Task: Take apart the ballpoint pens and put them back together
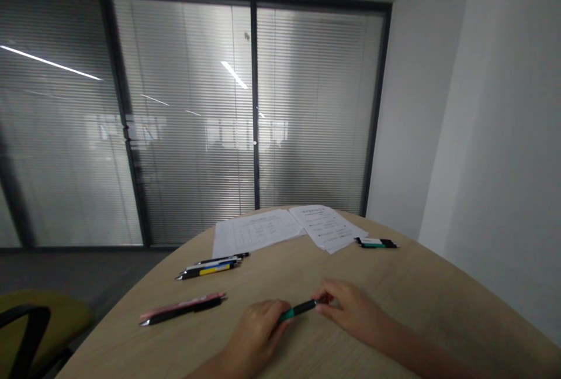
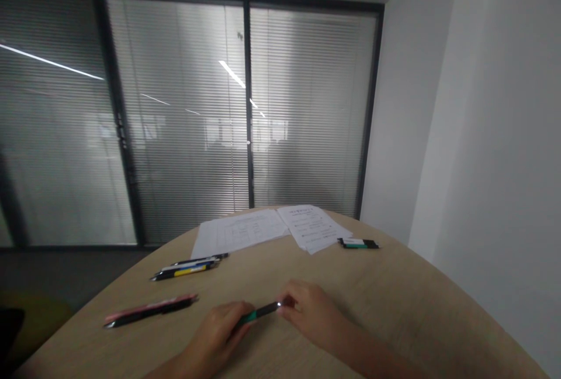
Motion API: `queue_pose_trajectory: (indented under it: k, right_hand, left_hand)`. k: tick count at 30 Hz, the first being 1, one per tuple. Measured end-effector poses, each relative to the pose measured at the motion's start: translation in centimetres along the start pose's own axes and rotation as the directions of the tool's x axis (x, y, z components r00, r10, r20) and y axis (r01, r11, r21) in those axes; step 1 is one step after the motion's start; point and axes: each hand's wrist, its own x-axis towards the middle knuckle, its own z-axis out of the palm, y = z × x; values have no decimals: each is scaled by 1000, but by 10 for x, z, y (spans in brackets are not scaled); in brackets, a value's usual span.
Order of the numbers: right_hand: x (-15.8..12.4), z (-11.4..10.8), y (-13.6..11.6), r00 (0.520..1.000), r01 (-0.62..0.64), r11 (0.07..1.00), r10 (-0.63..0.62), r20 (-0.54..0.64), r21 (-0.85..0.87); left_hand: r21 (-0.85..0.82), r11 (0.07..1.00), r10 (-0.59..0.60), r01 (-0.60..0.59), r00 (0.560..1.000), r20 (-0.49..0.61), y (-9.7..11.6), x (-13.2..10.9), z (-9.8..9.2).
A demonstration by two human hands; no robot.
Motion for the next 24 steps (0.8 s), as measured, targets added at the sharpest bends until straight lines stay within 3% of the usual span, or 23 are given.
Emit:
queue_pose_trajectory:
  k: [8,14,24]
  right_hand:
    - [0,4,6,996,16,983,0,90,-182]
    - [1,-7,4,995,42,999,-44,89,24]
    - [2,-9,6,993,25,994,-13,115,-105]
  left_hand:
    - [21,999,34,-35,999,28,1,0,0]
    - [11,1000,15,-15,1000,22,0,1,0]
    - [17,1000,-1,1,1000,25,0,1,1]
